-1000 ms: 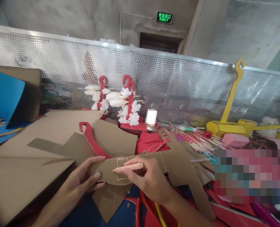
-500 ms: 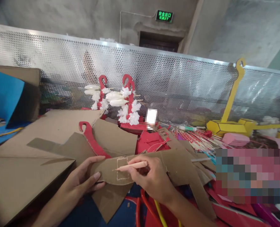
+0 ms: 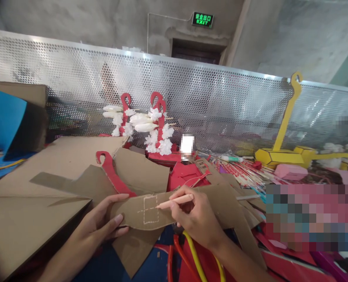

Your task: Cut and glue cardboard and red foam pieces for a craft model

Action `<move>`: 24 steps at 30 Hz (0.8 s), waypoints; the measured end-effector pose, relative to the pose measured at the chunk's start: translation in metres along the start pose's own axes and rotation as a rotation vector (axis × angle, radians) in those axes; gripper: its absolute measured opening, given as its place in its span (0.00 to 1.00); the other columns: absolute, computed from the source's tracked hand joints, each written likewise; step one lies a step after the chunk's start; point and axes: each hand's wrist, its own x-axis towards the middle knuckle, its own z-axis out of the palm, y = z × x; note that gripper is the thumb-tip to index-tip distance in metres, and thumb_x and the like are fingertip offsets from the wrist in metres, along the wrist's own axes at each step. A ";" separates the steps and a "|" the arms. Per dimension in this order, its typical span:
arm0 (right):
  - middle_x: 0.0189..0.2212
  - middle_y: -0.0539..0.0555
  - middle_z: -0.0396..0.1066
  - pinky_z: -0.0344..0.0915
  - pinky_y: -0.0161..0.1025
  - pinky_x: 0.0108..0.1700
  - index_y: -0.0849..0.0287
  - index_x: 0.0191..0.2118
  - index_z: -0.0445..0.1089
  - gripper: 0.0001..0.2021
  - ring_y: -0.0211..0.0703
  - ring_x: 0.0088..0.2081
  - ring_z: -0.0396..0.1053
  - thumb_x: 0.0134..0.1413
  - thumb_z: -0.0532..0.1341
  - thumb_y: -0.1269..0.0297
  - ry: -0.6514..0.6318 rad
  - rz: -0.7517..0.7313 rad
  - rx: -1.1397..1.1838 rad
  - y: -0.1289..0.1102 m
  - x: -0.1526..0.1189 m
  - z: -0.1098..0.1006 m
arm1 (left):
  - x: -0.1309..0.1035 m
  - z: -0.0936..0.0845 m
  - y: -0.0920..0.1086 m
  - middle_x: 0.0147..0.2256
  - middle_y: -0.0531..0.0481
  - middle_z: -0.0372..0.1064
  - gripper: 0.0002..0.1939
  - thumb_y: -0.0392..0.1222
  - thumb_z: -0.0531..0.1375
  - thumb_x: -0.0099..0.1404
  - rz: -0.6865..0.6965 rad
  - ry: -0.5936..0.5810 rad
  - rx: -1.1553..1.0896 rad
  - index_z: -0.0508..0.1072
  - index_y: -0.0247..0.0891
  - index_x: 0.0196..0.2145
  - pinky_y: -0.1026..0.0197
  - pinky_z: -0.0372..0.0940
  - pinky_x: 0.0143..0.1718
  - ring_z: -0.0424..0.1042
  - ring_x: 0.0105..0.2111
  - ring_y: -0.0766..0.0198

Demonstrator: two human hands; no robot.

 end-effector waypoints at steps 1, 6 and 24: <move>0.27 0.50 0.73 0.67 0.29 0.21 0.59 0.34 0.75 0.10 0.33 0.20 0.67 0.61 0.64 0.58 0.005 -0.009 -0.007 -0.001 0.000 -0.001 | 0.000 0.000 -0.001 0.48 0.47 0.70 0.30 0.58 0.71 0.58 0.000 0.001 0.001 0.74 0.45 0.55 0.56 0.77 0.48 0.74 0.49 0.51; 0.34 0.54 0.74 0.66 0.28 0.20 0.61 0.34 0.79 0.15 0.31 0.21 0.67 0.63 0.62 0.55 0.014 -0.037 -0.030 -0.001 0.001 -0.005 | 0.001 -0.002 -0.001 0.48 0.47 0.71 0.31 0.58 0.71 0.58 -0.002 0.005 0.001 0.74 0.45 0.55 0.56 0.77 0.47 0.74 0.47 0.53; 0.32 0.53 0.71 0.65 0.31 0.22 0.63 0.31 0.78 0.17 0.31 0.20 0.68 0.65 0.61 0.55 0.073 -0.081 -0.037 0.001 0.002 -0.011 | 0.000 -0.001 -0.002 0.49 0.46 0.71 0.29 0.57 0.71 0.58 0.021 -0.001 -0.011 0.74 0.44 0.54 0.57 0.78 0.46 0.75 0.48 0.51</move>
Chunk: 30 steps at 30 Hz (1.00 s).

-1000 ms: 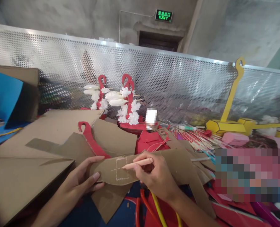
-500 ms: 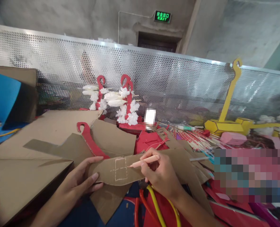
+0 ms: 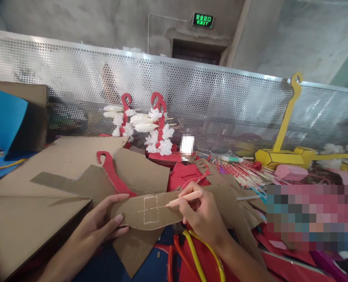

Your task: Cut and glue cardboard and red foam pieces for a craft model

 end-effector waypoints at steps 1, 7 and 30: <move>0.31 0.52 0.71 0.65 0.31 0.22 0.62 0.31 0.77 0.16 0.31 0.20 0.68 0.65 0.62 0.55 0.011 0.000 0.011 0.000 0.000 0.001 | 0.000 0.000 0.000 0.49 0.46 0.72 0.29 0.57 0.71 0.58 0.002 -0.002 0.002 0.74 0.44 0.54 0.57 0.78 0.46 0.75 0.48 0.51; 0.27 0.49 0.74 0.66 0.30 0.24 0.59 0.36 0.72 0.11 0.33 0.21 0.70 0.64 0.64 0.56 -0.027 0.008 0.106 -0.002 -0.003 0.018 | 0.001 0.000 -0.001 0.49 0.46 0.72 0.29 0.57 0.70 0.59 0.008 -0.003 0.013 0.74 0.44 0.55 0.56 0.78 0.46 0.75 0.48 0.52; 0.29 0.51 0.80 0.65 0.32 0.26 0.56 0.39 0.78 0.10 0.35 0.23 0.69 0.62 0.65 0.55 -0.170 -0.012 -0.077 -0.012 -0.003 0.037 | -0.001 0.004 0.004 0.50 0.45 0.73 0.29 0.56 0.71 0.59 -0.007 -0.014 -0.017 0.74 0.43 0.55 0.53 0.77 0.48 0.75 0.51 0.48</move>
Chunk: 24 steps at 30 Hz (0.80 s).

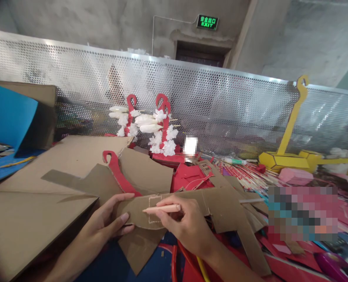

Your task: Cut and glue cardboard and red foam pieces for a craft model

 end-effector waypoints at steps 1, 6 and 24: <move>0.31 0.52 0.81 0.66 0.32 0.26 0.56 0.39 0.78 0.11 0.35 0.23 0.69 0.62 0.65 0.55 -0.004 -0.001 0.004 0.000 0.000 0.000 | 0.000 0.000 0.001 0.50 0.45 0.73 0.29 0.56 0.71 0.59 -0.001 0.001 -0.003 0.74 0.43 0.54 0.53 0.77 0.48 0.75 0.51 0.47; 0.34 0.53 0.82 0.67 0.32 0.26 0.55 0.40 0.79 0.11 0.36 0.24 0.69 0.62 0.65 0.53 -0.008 0.014 0.025 0.003 -0.001 0.000 | 0.000 0.000 0.002 0.51 0.44 0.73 0.30 0.57 0.71 0.58 -0.001 0.010 -0.001 0.74 0.43 0.54 0.53 0.78 0.47 0.75 0.50 0.48; 0.31 0.54 0.79 0.70 0.33 0.25 0.59 0.42 0.77 0.13 0.35 0.22 0.68 0.60 0.67 0.53 0.291 0.006 0.243 -0.003 0.004 -0.021 | 0.000 0.001 0.002 0.47 0.46 0.72 0.28 0.56 0.72 0.56 0.000 0.037 -0.006 0.76 0.43 0.52 0.55 0.77 0.45 0.74 0.47 0.51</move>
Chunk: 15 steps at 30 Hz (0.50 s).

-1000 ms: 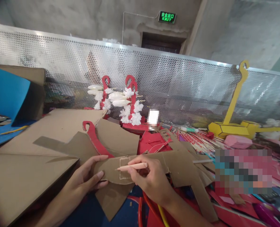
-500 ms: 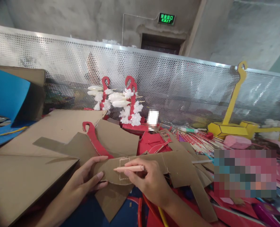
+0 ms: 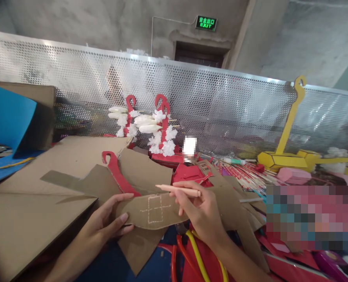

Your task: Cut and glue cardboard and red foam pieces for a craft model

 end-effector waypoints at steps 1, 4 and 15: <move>0.31 0.54 0.79 0.70 0.33 0.25 0.59 0.41 0.77 0.13 0.35 0.22 0.69 0.60 0.67 0.53 -0.002 0.000 -0.015 0.000 0.000 -0.001 | 0.000 0.000 0.000 0.46 0.46 0.72 0.28 0.56 0.72 0.57 0.003 0.000 0.003 0.76 0.43 0.52 0.55 0.77 0.45 0.74 0.46 0.52; 0.26 0.51 0.74 0.69 0.33 0.25 0.58 0.39 0.75 0.12 0.37 0.23 0.70 0.58 0.68 0.54 -0.042 0.017 -0.079 0.000 -0.006 0.002 | 0.000 -0.001 0.000 0.46 0.45 0.73 0.28 0.56 0.72 0.57 0.002 -0.005 0.010 0.76 0.43 0.52 0.56 0.77 0.44 0.75 0.47 0.51; 0.26 0.49 0.73 0.64 0.33 0.28 0.58 0.39 0.73 0.09 0.38 0.26 0.72 0.63 0.63 0.57 -0.288 0.008 -0.222 0.010 -0.018 0.024 | 0.001 -0.002 -0.003 0.51 0.45 0.73 0.28 0.57 0.71 0.59 0.032 -0.031 0.010 0.74 0.44 0.54 0.55 0.78 0.46 0.76 0.49 0.49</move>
